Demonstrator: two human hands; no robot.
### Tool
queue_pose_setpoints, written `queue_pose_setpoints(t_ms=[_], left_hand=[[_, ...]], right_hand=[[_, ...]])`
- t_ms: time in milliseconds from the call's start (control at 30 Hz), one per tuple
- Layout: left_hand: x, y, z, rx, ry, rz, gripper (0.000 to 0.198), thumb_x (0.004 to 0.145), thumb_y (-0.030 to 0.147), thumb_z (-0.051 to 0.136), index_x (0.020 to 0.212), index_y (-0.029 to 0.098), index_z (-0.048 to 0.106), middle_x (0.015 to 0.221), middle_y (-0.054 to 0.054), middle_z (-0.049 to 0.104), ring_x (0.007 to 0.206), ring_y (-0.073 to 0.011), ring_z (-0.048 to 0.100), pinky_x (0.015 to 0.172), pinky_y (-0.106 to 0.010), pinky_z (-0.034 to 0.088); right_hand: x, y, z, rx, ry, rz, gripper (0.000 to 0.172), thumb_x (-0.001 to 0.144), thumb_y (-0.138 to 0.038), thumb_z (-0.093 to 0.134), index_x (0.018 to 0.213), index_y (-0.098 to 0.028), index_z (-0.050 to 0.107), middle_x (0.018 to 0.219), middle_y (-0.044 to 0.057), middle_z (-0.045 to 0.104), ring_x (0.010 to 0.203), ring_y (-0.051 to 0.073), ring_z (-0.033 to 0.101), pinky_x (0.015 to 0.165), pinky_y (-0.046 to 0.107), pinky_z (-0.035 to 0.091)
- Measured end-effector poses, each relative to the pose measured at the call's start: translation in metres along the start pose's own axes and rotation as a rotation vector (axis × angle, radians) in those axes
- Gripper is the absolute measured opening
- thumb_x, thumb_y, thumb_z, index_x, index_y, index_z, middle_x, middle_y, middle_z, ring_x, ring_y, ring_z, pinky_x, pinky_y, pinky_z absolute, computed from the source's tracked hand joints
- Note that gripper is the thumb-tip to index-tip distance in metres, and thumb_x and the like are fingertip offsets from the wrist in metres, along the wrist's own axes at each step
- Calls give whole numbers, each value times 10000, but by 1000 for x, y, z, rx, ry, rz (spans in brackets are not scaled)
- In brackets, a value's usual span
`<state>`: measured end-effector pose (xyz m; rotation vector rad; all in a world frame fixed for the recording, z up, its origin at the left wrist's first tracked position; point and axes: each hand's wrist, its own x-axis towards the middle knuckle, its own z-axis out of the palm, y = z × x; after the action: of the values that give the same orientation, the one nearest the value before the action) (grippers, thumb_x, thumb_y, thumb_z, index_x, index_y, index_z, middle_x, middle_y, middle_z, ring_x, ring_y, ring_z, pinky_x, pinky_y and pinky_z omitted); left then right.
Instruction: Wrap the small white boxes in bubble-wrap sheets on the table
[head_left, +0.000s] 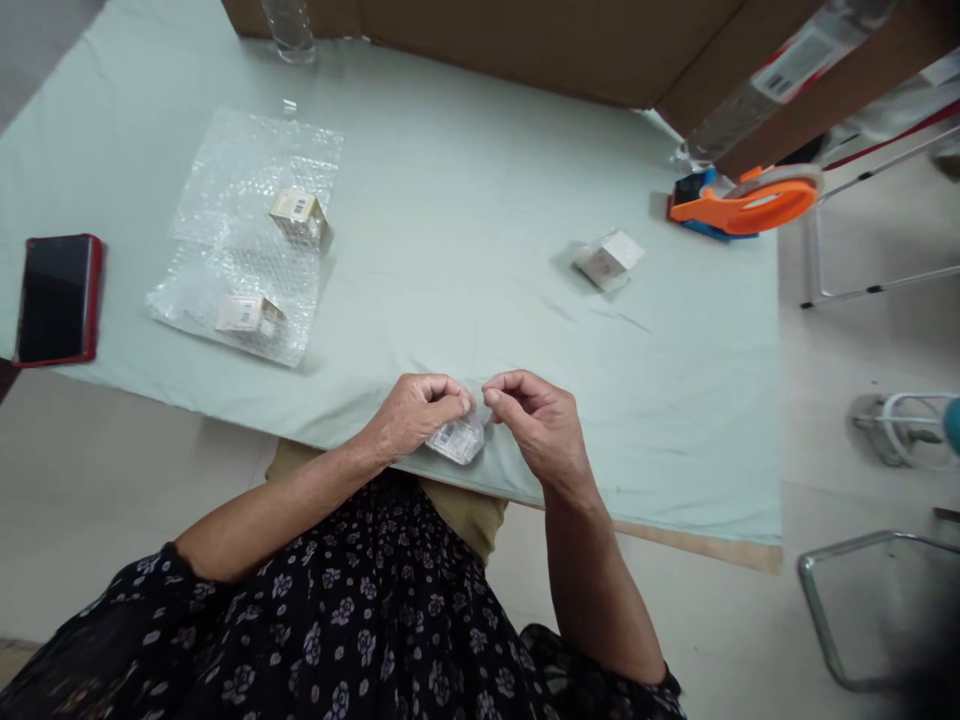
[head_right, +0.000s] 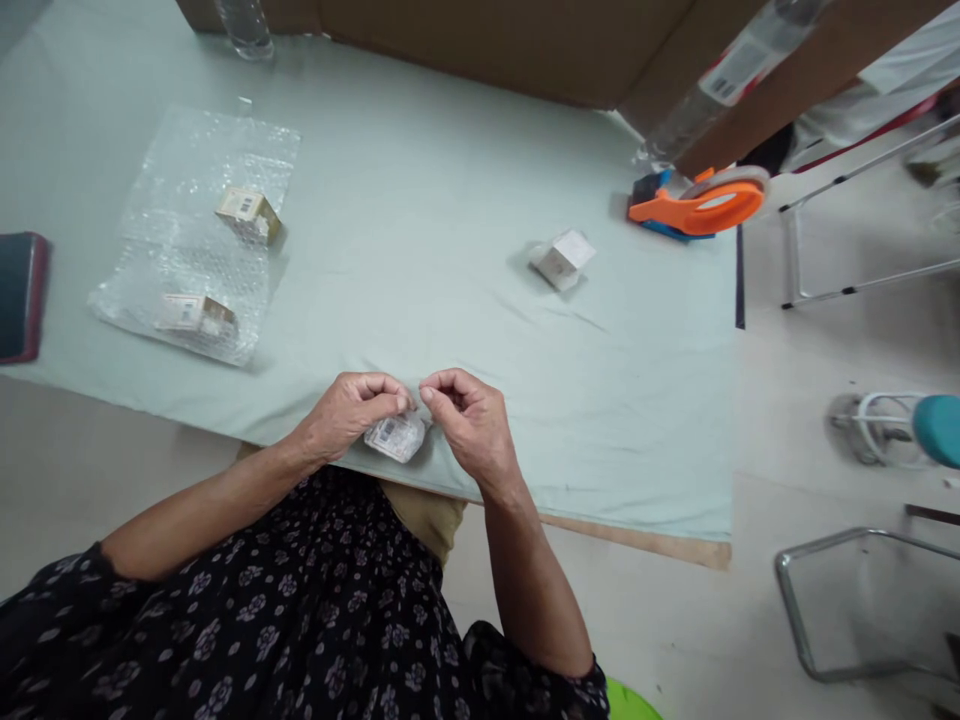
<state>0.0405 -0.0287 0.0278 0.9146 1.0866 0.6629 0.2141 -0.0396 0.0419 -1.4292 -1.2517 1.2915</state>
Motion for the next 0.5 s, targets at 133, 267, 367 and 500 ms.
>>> queue_pose_setpoints(t_ms=[133, 267, 367, 500], left_hand=[[-1, 0, 0, -2, 3, 3, 200, 772, 344, 693, 774, 144, 689, 666, 18, 612, 584, -84, 516, 562, -217, 389], [-1, 3, 0, -26, -1, -24, 210, 757, 350, 696, 759, 140, 685, 660, 18, 613, 574, -83, 512, 563, -219, 399], [0, 3, 0, -36, -6, -36, 207, 744, 345, 698, 751, 138, 687, 657, 18, 615, 566, -82, 511, 557, -219, 401], [1, 2, -1, -23, -7, -17, 205, 754, 346, 700, 763, 141, 696, 659, 20, 618, 562, -79, 509, 550, -214, 395]], right_hand=[[0, 2, -2, 23, 30, 33, 149, 829, -318, 691, 756, -189, 669, 603, -38, 559, 559, 94, 470, 561, 240, 405], [-2, 4, -6, 48, -16, 36, 163, 842, -350, 683, 824, -191, 708, 703, -8, 639, 597, 101, 510, 585, 245, 427], [-2, 4, -6, 53, -46, 53, 164, 811, -354, 719, 829, -190, 723, 715, -4, 646, 606, 102, 507, 578, 241, 420], [1, 5, -2, 48, -24, 61, 180, 789, -338, 735, 715, -183, 681, 620, -27, 567, 562, 92, 454, 535, 231, 382]])
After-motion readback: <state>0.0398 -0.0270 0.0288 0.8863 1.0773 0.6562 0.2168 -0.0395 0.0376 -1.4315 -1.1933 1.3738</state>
